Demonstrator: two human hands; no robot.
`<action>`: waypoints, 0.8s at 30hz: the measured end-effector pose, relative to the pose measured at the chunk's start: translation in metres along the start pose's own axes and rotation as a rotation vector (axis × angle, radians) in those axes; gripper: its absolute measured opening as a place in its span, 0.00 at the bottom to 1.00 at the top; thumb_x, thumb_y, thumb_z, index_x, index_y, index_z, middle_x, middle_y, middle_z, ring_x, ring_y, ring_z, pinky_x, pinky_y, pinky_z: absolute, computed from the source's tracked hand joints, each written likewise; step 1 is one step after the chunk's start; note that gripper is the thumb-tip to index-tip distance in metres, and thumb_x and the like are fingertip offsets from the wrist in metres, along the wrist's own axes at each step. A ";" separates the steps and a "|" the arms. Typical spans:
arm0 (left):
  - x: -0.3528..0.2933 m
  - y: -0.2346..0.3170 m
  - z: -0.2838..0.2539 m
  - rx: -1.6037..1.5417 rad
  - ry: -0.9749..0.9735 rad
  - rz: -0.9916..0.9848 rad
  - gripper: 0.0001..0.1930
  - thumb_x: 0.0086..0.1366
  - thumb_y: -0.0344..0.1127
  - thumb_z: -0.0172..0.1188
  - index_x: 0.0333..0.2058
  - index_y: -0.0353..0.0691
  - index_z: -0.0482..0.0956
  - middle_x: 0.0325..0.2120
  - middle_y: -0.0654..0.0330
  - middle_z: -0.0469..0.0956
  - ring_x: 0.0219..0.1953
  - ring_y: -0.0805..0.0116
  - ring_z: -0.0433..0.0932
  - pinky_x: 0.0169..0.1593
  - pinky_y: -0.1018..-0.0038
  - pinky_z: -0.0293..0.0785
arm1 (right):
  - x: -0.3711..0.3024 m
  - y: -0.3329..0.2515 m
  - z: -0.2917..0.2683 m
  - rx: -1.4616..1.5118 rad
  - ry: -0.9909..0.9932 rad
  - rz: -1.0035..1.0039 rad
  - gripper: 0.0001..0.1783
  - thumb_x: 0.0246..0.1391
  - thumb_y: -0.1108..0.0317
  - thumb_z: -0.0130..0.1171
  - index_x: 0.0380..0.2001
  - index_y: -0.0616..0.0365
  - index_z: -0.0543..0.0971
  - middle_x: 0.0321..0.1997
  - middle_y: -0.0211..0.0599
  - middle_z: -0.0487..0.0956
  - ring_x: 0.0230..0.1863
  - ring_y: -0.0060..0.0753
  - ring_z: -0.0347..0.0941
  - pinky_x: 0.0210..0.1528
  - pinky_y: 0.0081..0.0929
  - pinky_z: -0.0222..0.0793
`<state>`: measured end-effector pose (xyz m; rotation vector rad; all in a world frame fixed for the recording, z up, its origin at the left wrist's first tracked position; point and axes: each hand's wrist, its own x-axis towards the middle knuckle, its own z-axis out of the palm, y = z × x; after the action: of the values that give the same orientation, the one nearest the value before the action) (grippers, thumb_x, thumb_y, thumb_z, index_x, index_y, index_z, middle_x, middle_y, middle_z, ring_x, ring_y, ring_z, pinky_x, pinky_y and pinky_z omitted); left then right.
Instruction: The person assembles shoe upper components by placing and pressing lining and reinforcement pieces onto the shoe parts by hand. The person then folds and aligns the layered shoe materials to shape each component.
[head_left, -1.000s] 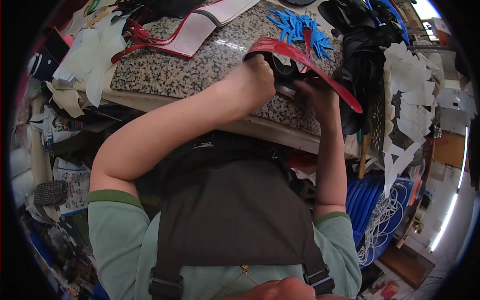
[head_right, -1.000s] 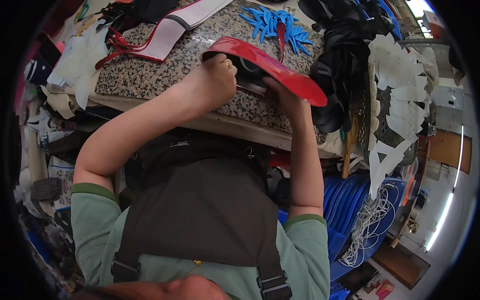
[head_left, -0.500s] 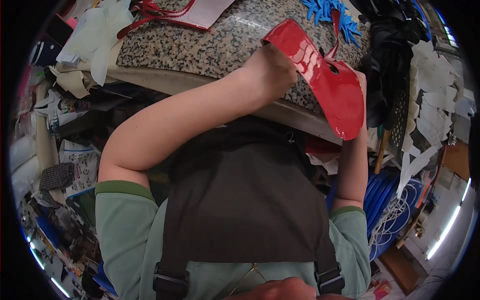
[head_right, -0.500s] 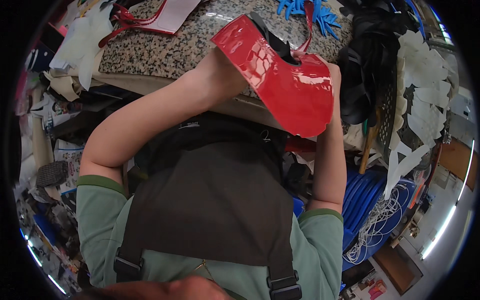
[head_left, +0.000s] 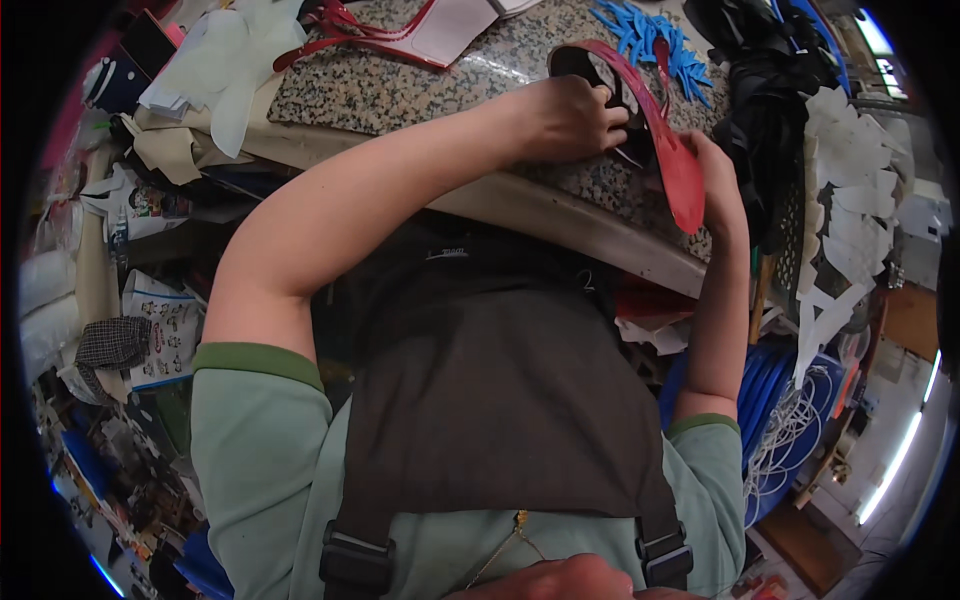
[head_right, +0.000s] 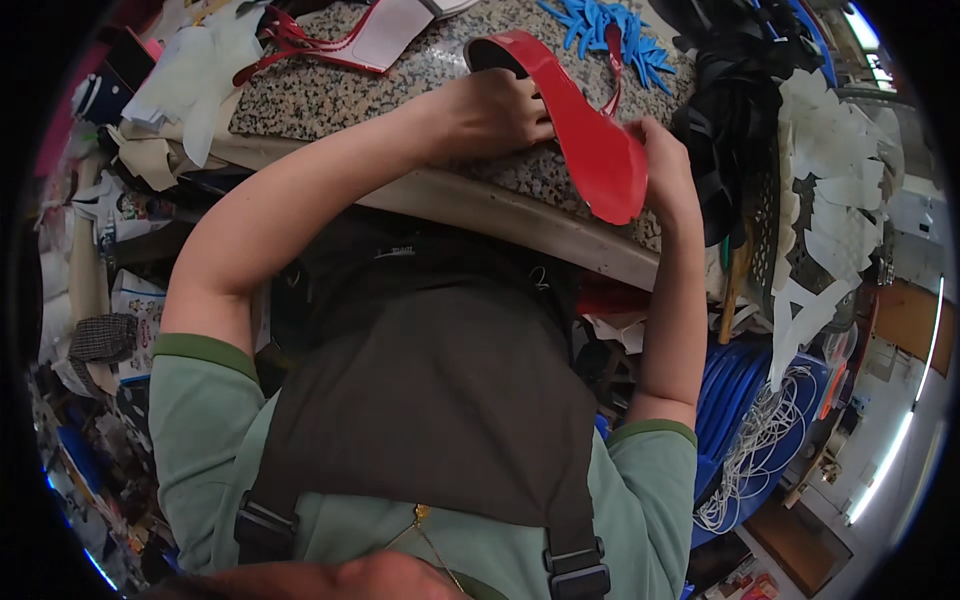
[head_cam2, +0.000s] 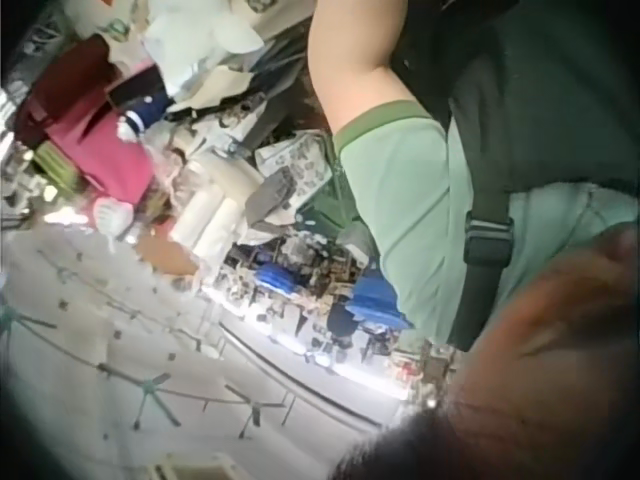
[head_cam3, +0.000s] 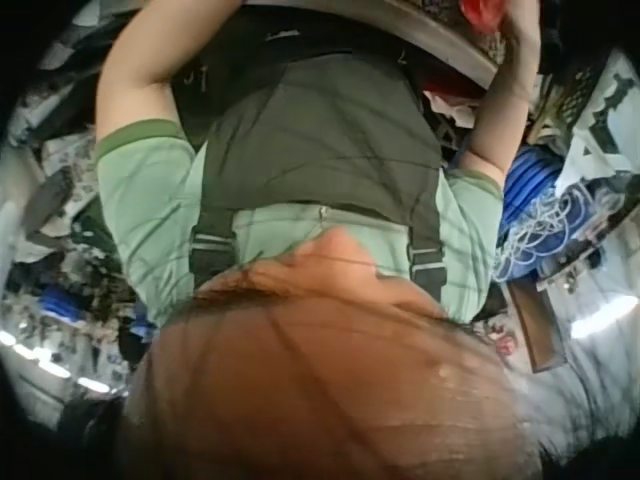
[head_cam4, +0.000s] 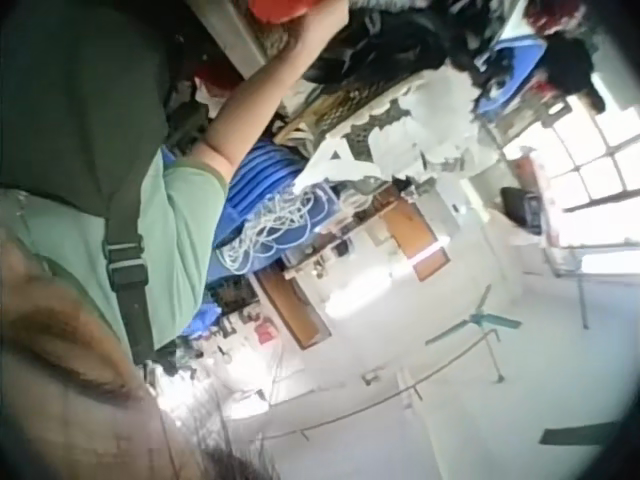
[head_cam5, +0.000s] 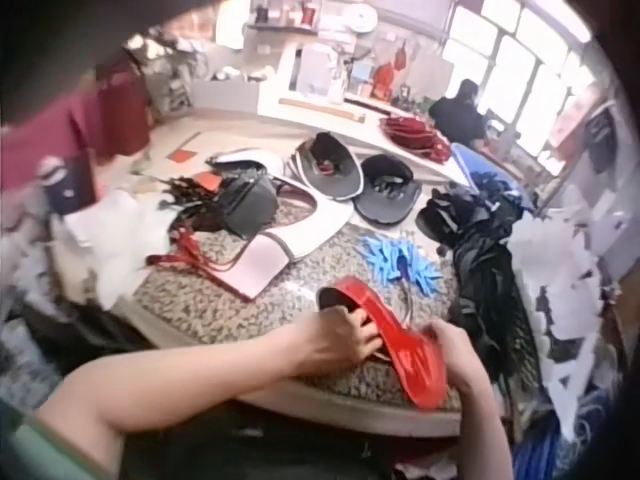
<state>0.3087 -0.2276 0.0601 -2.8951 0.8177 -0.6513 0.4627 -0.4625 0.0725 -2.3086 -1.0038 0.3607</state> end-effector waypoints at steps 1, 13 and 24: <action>0.002 -0.009 -0.010 0.011 -0.001 0.053 0.10 0.62 0.36 0.56 0.36 0.41 0.83 0.33 0.58 0.82 0.38 0.58 0.83 0.37 0.64 0.79 | -0.009 -0.035 -0.009 -0.180 -0.019 -0.042 0.13 0.51 0.77 0.64 0.42 0.65 0.80 0.31 0.29 0.81 0.34 0.20 0.76 0.35 0.21 0.72; -0.032 0.025 -0.087 -1.961 0.745 -0.645 0.35 0.59 0.18 0.60 0.65 0.42 0.61 0.56 0.58 0.74 0.57 0.66 0.75 0.59 0.66 0.75 | -0.047 -0.149 0.019 0.708 0.273 -0.142 0.19 0.50 0.61 0.73 0.40 0.61 0.79 0.45 0.37 0.78 0.47 0.32 0.73 0.53 0.31 0.68; -0.070 0.057 -0.083 -2.067 0.653 -0.727 0.30 0.64 0.30 0.59 0.65 0.42 0.64 0.56 0.58 0.74 0.59 0.64 0.73 0.63 0.62 0.68 | -0.045 -0.165 0.016 0.359 0.002 -0.292 0.18 0.46 0.66 0.74 0.36 0.65 0.79 0.33 0.40 0.81 0.32 0.37 0.76 0.39 0.28 0.71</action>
<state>0.1924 -0.2365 0.0990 -5.1353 0.2362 -1.4395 0.3302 -0.3998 0.1620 -1.8139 -1.1515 0.3827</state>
